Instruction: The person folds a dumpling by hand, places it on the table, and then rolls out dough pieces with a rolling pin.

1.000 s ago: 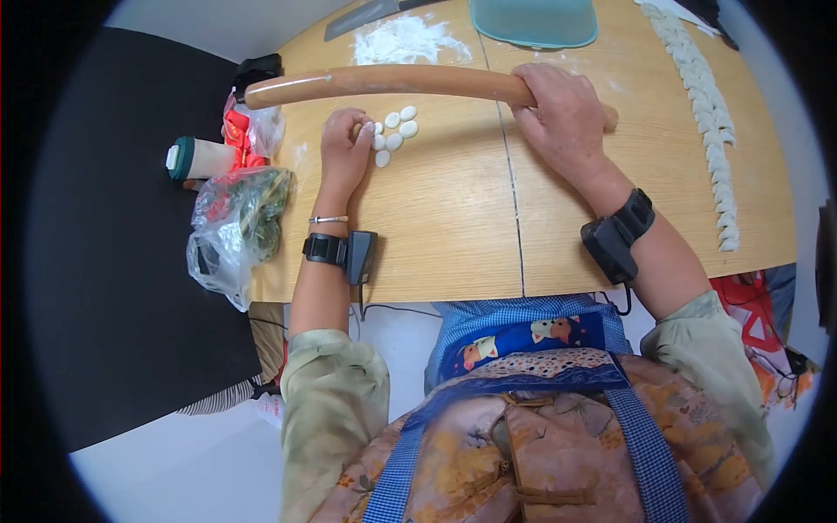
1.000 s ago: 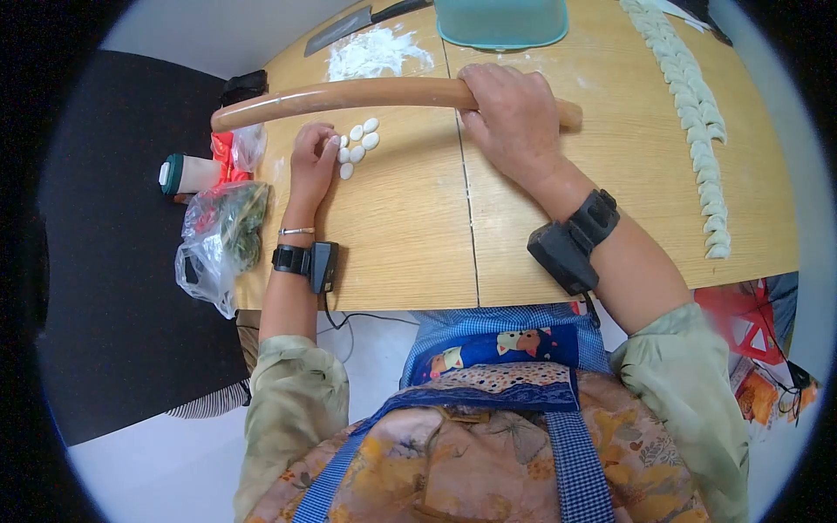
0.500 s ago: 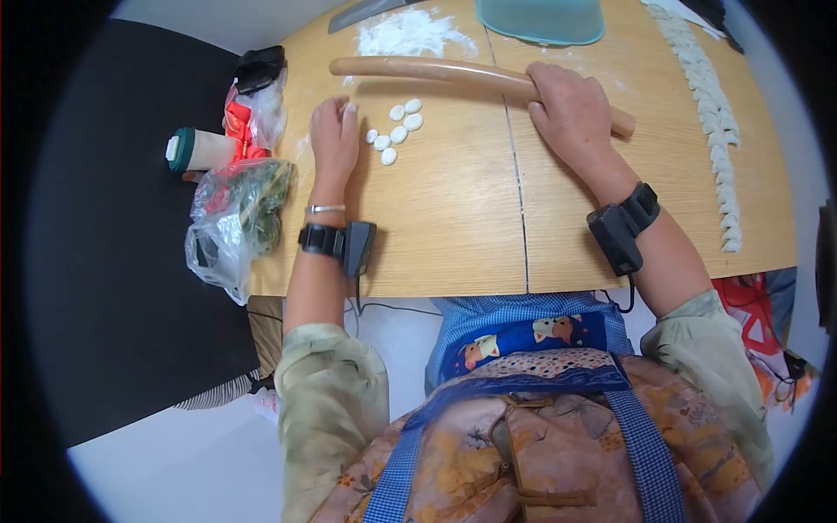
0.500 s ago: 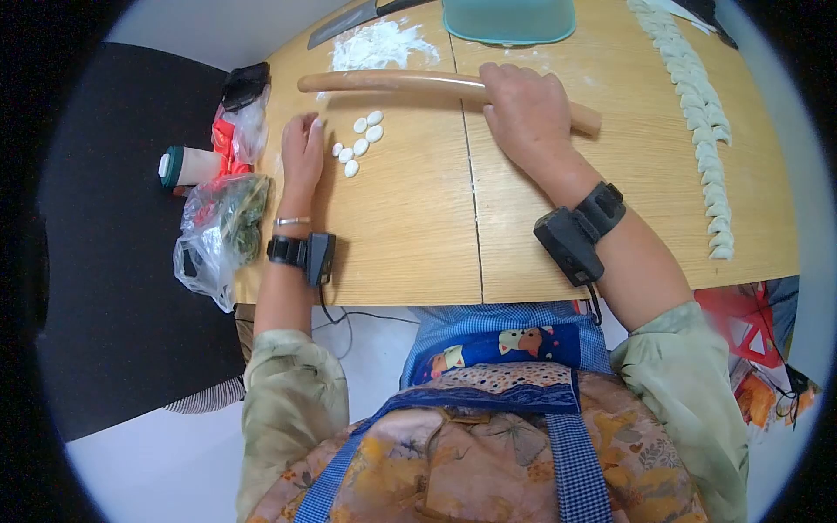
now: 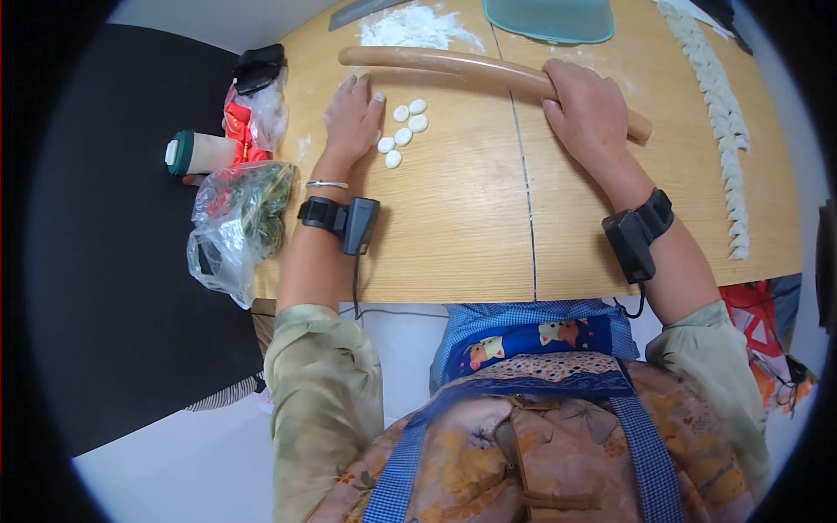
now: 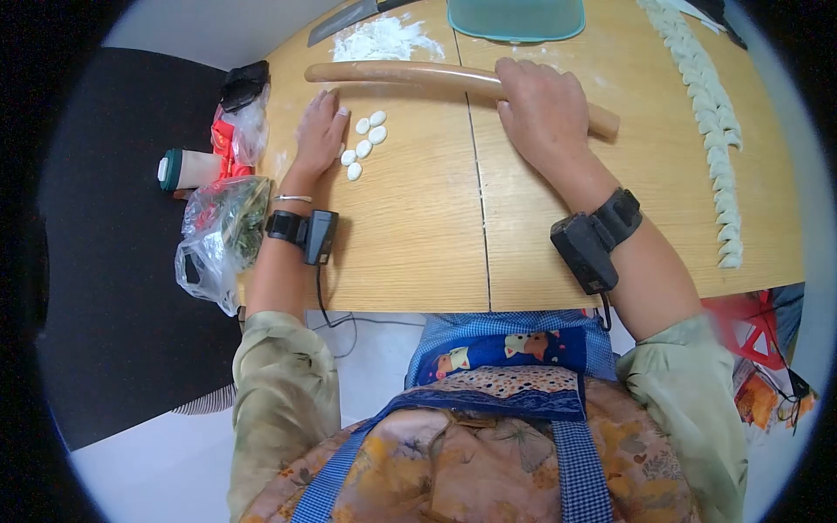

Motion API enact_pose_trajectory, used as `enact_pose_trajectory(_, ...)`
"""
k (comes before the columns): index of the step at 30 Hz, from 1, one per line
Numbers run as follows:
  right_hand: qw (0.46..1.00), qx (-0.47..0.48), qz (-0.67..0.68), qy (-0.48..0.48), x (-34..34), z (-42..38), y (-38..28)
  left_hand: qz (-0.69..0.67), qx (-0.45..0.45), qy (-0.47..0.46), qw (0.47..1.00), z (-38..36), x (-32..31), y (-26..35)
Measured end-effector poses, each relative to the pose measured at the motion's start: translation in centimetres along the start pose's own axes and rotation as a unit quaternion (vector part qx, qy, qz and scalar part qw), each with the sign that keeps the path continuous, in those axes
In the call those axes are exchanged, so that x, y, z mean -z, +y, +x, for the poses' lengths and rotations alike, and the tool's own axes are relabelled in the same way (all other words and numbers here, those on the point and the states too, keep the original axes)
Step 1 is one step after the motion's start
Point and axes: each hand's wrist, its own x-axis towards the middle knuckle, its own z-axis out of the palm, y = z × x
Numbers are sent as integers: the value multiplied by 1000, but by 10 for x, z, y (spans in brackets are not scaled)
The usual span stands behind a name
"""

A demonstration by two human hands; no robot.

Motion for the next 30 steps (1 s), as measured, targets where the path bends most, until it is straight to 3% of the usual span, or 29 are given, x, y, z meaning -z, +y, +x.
enact_pose_trajectory(2, 1000, 13, -2, 2, -1, 0, 1, 84, 26, 49, 995, -8, -4, 21)
enact_pose_trajectory(9, 1000, 0, 2, -6, -1, 0, -1, 39, 21, 38, 998, -2, 7, 9)
enact_pose_trajectory(11, 1000, 8, 8, -2, 0, 0, 0, -210, 31, -35, 977, -13, 22, 10)
enact_pose_trajectory(18, 1000, 15, 12, -4, 0, -3, -1, 14, -40, -13, 999, -60, 21, 45)
enact_pose_trajectory(21, 1000, 15, 13, -1, -1, -3, 0, -78, -20, -8, 997, -65, 22, 45)
enact_pose_trajectory(23, 1000, 15, 11, 0, -1, -3, 0, -258, 41, 142, 955, -71, 18, 45)
enact_pose_trajectory(24, 1000, 15, 11, 0, -2, -3, 0, -258, 41, 141, 955, -74, 21, 49)
enact_pose_trajectory(26, 1000, 12, 5, 1, -2, -3, -1, -144, 170, 120, 967, -84, 27, 56)
enact_pose_trajectory(27, 1000, 12, 6, -1, -2, -3, -1, -117, 114, 140, 977, -88, 25, 64)
enact_pose_trajectory(30, 1000, 14, 3, -3, 0, -4, -2, -72, 116, 84, 987, -91, 27, 76)
